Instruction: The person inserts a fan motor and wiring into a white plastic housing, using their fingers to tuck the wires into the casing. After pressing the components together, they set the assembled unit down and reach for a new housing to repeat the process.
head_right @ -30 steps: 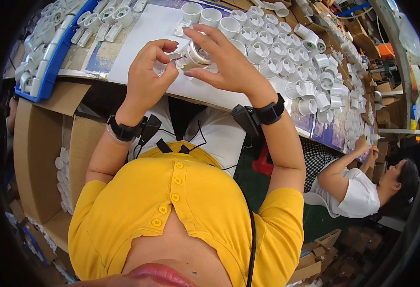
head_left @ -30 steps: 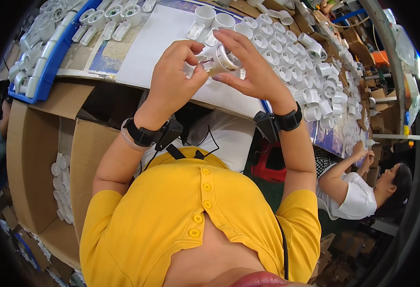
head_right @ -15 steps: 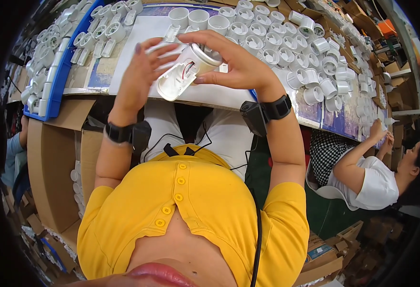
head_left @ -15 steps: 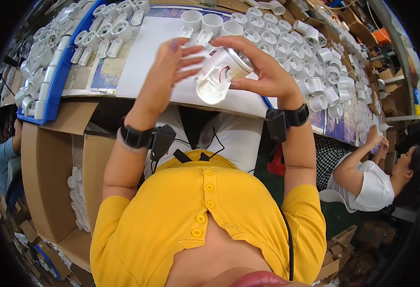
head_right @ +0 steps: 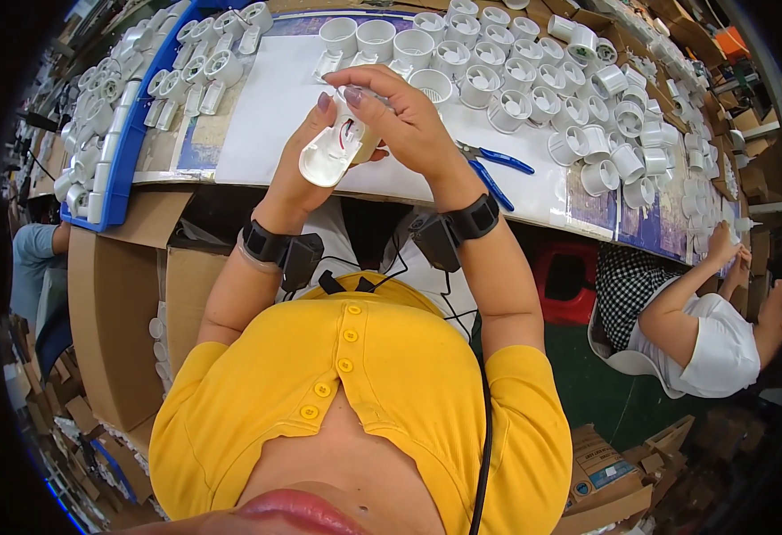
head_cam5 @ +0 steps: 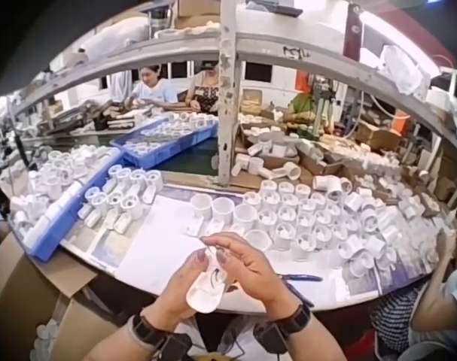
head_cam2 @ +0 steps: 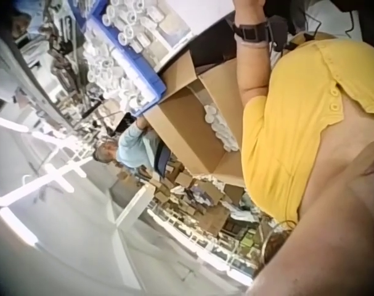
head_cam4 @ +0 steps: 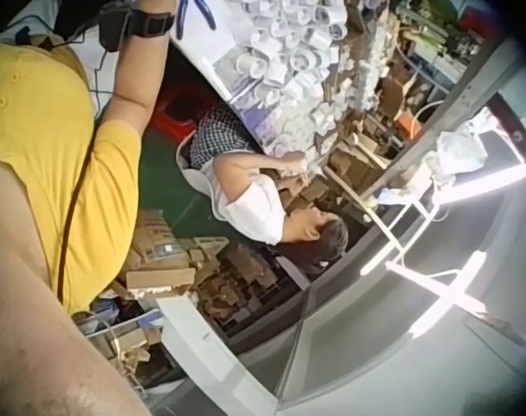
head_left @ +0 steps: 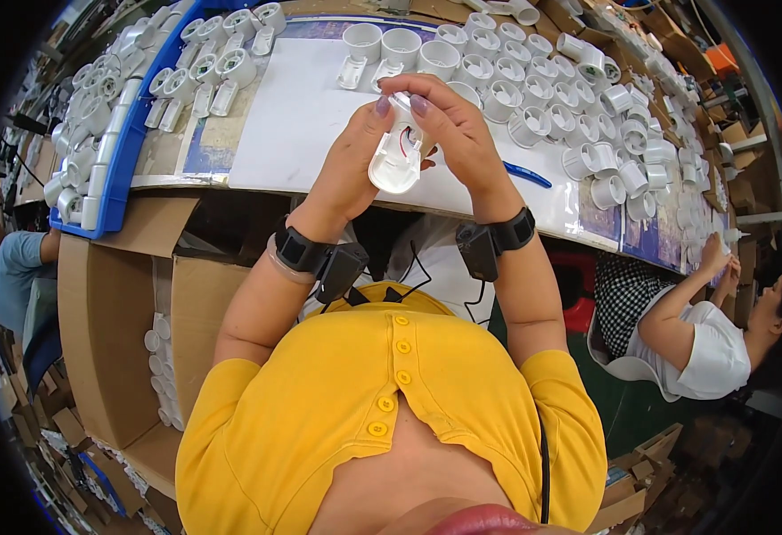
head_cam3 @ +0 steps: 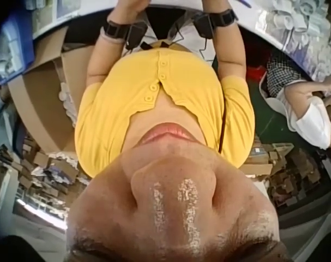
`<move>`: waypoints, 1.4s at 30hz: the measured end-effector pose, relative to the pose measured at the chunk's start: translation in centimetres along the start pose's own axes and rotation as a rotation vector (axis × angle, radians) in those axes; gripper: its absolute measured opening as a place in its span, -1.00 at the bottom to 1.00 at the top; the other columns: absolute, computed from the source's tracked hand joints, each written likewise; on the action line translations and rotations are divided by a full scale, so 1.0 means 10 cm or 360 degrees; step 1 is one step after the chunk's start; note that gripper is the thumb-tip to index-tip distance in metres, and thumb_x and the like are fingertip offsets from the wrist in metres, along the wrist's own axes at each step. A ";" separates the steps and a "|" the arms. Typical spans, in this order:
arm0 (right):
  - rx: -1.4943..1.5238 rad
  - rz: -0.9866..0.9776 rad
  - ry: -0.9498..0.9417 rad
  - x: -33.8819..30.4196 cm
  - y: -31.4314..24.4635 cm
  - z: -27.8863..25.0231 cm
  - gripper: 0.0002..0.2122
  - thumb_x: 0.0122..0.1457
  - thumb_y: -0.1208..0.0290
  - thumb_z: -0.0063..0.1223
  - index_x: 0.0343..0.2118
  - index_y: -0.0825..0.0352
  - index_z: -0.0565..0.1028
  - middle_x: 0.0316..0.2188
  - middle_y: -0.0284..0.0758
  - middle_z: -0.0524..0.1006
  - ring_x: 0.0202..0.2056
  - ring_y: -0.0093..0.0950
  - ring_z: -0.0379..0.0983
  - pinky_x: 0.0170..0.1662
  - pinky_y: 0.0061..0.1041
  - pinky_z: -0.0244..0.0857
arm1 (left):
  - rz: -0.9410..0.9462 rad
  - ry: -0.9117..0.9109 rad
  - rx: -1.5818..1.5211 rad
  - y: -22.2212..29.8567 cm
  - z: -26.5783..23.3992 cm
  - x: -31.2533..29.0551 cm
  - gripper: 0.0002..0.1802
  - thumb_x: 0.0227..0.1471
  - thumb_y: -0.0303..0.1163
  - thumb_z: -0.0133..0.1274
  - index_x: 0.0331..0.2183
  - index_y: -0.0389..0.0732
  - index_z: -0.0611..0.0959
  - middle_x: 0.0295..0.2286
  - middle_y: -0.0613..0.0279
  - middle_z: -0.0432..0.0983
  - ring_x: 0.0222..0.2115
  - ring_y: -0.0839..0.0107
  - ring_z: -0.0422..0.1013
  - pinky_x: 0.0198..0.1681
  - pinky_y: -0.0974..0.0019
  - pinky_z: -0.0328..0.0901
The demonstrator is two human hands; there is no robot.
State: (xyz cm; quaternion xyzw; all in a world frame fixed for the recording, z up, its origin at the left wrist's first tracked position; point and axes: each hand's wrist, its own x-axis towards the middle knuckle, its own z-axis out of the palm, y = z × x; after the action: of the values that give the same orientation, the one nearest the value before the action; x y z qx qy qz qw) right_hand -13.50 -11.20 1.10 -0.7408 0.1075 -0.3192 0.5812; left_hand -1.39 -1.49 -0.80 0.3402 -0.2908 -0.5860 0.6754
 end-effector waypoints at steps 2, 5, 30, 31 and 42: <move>0.0048 -0.0072 0.0041 0.00 0.01 0.03 -0.66 0.23 0.33 -0.24 -0.04 0.34 0.47 0.00 -0.34 0.41 -0.08 -0.59 0.37 -0.13 -0.68 0.29 | 0.0012 0.0018 0.0004 -0.01 -0.01 0.00 -0.44 0.21 0.04 -0.18 -0.01 -0.25 0.33 -0.15 0.09 0.43 -0.18 0.30 0.48 -0.16 0.17 0.46; 0.0106 -0.0101 0.0058 0.00 0.03 0.03 -0.67 0.21 0.37 -0.25 -0.06 0.35 0.49 -0.02 -0.35 0.42 -0.11 -0.62 0.38 -0.20 -0.71 0.30 | -0.0075 -0.0052 -0.0017 -0.03 -0.08 0.01 -0.43 0.23 0.04 -0.24 0.05 -0.22 0.36 -0.12 0.09 0.46 -0.15 0.23 0.47 -0.09 0.11 0.42; -0.0422 -0.0296 0.0117 -0.14 -0.40 -0.06 -0.80 0.10 0.51 0.04 -0.20 0.37 0.50 -0.31 -0.35 0.55 -0.23 -0.54 0.48 -0.14 -0.58 0.29 | 0.0390 0.0180 0.0466 0.13 -0.20 0.05 -0.56 0.20 -0.21 -0.05 0.05 -0.16 0.35 -0.18 0.25 0.43 -0.20 0.54 0.38 -0.20 0.47 0.33; -0.0562 -0.0248 0.0047 -0.14 -0.44 -0.05 -0.80 0.08 0.50 0.09 -0.20 0.34 0.50 -0.37 -0.36 0.57 -0.29 -0.54 0.50 -0.20 -0.58 0.32 | 0.0490 0.0208 0.0584 0.13 -0.22 0.04 -0.55 0.18 -0.21 -0.02 0.05 -0.17 0.35 -0.18 0.24 0.43 -0.20 0.53 0.38 -0.19 0.46 0.32; -0.1209 -0.0152 0.0131 -0.11 -0.35 0.07 -0.85 0.02 0.44 0.17 -0.38 0.28 0.43 -0.52 -0.37 0.51 -0.48 -0.52 0.46 -0.40 -0.58 0.30 | 0.0870 0.0410 0.1400 0.22 -0.13 -0.01 -0.46 0.06 -0.17 0.14 0.00 -0.22 0.39 -0.21 0.16 0.43 -0.21 0.45 0.39 -0.17 0.41 0.32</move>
State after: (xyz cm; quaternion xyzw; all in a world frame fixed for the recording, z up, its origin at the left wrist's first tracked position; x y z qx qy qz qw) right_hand -14.67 -9.00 3.93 -0.8941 0.2066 -0.3128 0.2451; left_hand 0.96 -1.07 0.21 0.5724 -0.5018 -0.1649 0.6272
